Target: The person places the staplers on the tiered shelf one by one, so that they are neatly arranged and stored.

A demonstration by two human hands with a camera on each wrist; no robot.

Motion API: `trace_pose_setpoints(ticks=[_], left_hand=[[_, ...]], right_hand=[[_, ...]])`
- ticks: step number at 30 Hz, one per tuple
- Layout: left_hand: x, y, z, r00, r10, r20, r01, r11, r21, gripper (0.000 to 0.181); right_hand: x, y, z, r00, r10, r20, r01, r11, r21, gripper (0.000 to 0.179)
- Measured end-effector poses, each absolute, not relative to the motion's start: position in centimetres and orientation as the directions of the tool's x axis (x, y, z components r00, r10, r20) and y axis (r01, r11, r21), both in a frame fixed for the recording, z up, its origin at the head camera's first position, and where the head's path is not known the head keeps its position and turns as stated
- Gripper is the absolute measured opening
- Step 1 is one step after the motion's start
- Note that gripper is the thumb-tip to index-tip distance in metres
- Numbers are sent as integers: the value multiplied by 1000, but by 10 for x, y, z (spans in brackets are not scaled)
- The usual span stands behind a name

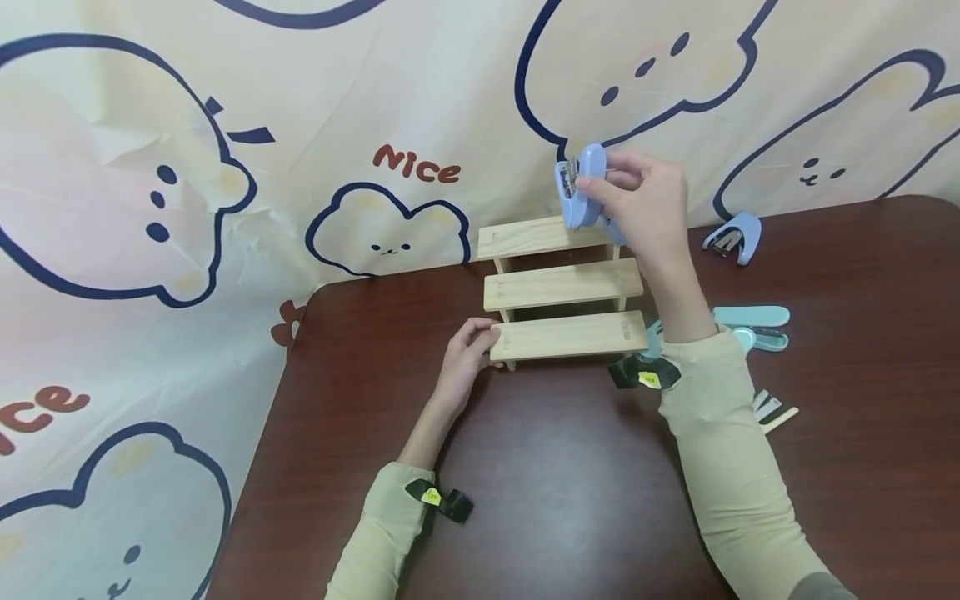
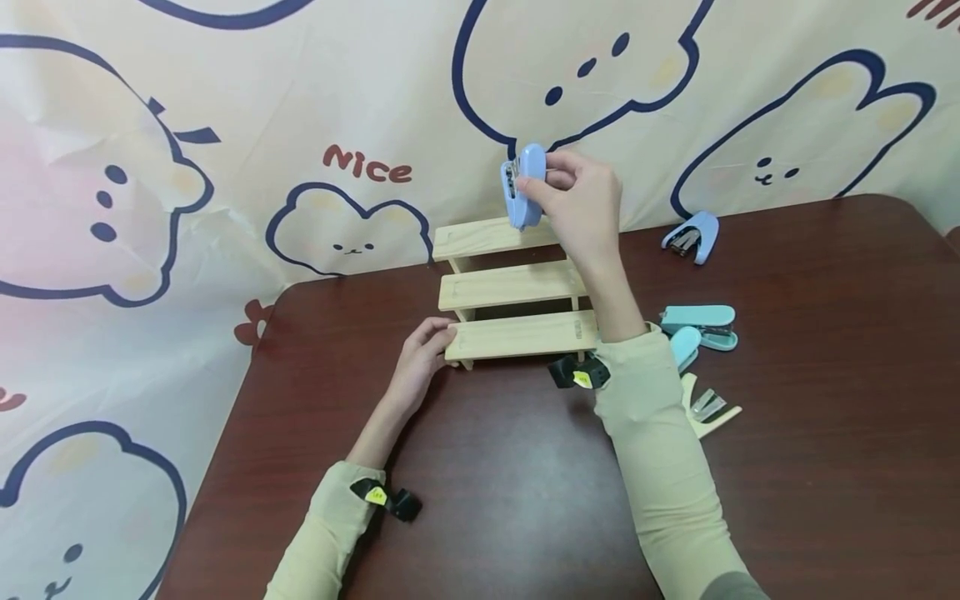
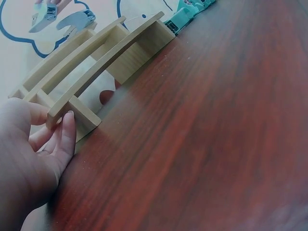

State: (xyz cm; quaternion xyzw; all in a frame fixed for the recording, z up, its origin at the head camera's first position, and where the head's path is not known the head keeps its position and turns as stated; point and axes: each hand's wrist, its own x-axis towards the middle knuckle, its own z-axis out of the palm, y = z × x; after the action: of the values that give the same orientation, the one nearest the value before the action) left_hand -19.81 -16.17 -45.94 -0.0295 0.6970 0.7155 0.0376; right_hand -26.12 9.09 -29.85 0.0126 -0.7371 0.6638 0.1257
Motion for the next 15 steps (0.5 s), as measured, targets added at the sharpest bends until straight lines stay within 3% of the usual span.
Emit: trace_pose_setpoints(ticks=[15], left_hand=[[-199,-160,-459,-996,-2,-91,-91,-29,995,20]], right_hand=[[-265,90,-301,-976,147,161,-141,139,-980,46]])
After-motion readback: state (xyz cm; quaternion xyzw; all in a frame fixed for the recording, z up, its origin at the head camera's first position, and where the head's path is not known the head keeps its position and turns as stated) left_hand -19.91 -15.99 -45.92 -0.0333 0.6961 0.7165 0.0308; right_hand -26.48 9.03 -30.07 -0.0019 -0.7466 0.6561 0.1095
